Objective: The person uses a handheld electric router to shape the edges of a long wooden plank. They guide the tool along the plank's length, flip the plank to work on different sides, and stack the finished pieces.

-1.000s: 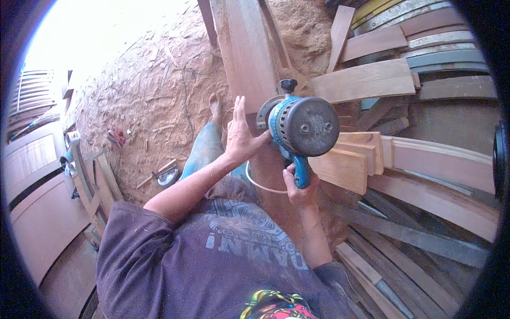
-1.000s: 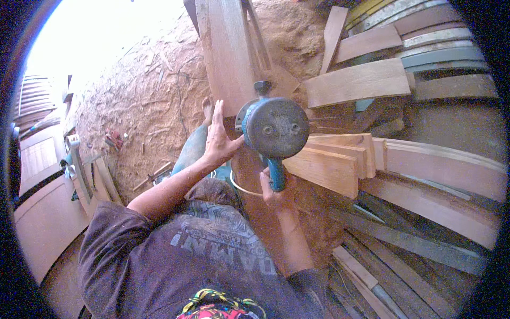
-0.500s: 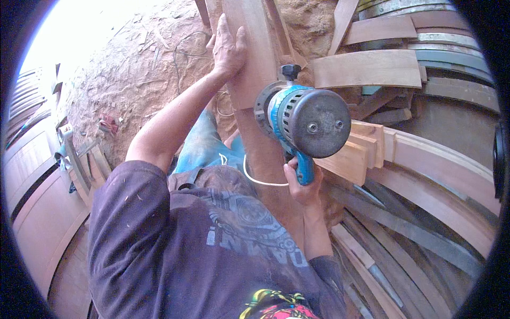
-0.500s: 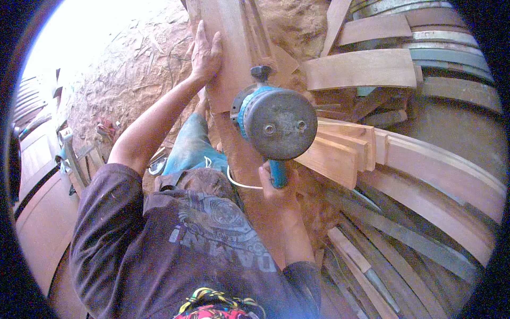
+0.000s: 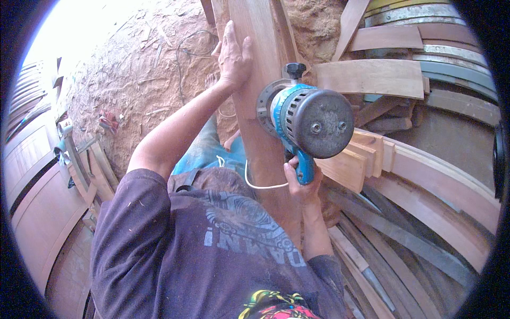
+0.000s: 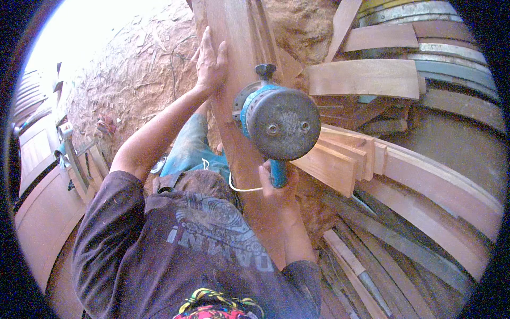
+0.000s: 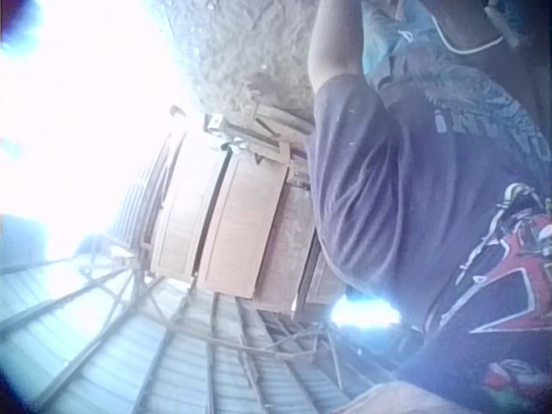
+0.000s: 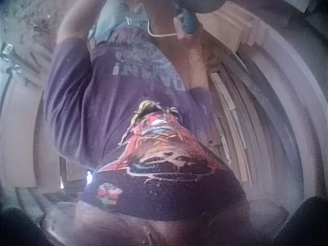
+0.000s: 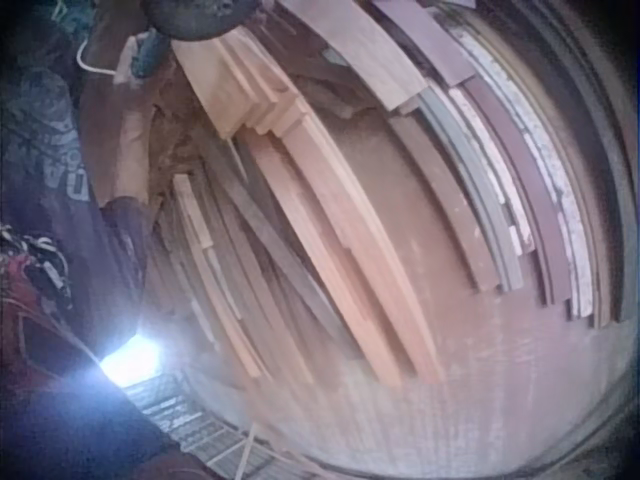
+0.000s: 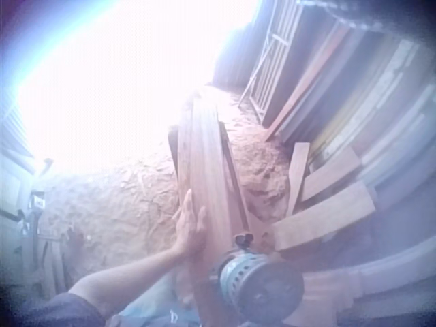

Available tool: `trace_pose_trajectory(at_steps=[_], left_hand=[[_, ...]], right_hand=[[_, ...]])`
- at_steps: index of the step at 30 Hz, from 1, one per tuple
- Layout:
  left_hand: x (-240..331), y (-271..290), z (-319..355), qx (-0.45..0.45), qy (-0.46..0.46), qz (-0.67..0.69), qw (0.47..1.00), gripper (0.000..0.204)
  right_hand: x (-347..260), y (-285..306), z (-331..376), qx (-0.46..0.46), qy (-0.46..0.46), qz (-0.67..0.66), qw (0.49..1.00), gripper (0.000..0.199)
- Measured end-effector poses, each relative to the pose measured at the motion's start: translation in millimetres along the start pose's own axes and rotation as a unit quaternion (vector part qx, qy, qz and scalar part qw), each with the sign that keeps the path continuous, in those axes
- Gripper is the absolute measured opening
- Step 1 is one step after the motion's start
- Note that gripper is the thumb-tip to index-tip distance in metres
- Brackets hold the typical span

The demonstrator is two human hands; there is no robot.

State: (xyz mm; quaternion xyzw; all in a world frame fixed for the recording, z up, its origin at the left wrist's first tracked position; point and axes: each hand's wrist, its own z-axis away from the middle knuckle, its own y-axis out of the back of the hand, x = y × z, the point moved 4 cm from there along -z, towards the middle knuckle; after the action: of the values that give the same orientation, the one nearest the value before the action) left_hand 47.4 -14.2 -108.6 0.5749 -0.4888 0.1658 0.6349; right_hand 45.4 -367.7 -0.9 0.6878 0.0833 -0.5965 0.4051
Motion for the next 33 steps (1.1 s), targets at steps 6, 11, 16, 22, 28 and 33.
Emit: trace_pose_trajectory(at_steps=[6, 11, 16, 22, 28, 33], left_hand=[[6.2, 2.3, 1.2, -0.013, 0.008, -0.003, 1.000, 0.071], [5.9, 4.6, 1.6, -0.018, 0.008, -0.015, 1.000, 0.070], [9.1, 6.7, 1.4, -0.021, 0.018, 0.006, 1.000, 0.070], [7.7, 7.8, 3.0, -0.024, 0.024, -0.035, 0.999, 0.072], [9.4, 12.8, -2.7, -0.024, 0.036, -0.010, 0.999, 0.067], [-21.5, 5.6, -66.5, -0.020, 0.026, 0.005, 0.999, 0.066]], right_hand=[[4.2, -0.9, -8.4, -0.016, -0.020, 0.000, 1.000, 0.011], [-4.8, -5.8, -18.3, 0.003, -0.067, -0.075, 0.995, 0.011], [-5.5, -6.8, -29.2, -0.032, -0.088, -0.054, 0.994, 0.010], [-19.0, -8.6, -45.4, -0.029, -0.099, -0.017, 0.995, 0.010], [-13.8, -12.0, -49.0, -0.027, -0.149, -0.045, 0.987, 0.009], [-23.8, -12.0, -63.6, -0.038, -0.154, -0.022, 0.987, 0.009]])
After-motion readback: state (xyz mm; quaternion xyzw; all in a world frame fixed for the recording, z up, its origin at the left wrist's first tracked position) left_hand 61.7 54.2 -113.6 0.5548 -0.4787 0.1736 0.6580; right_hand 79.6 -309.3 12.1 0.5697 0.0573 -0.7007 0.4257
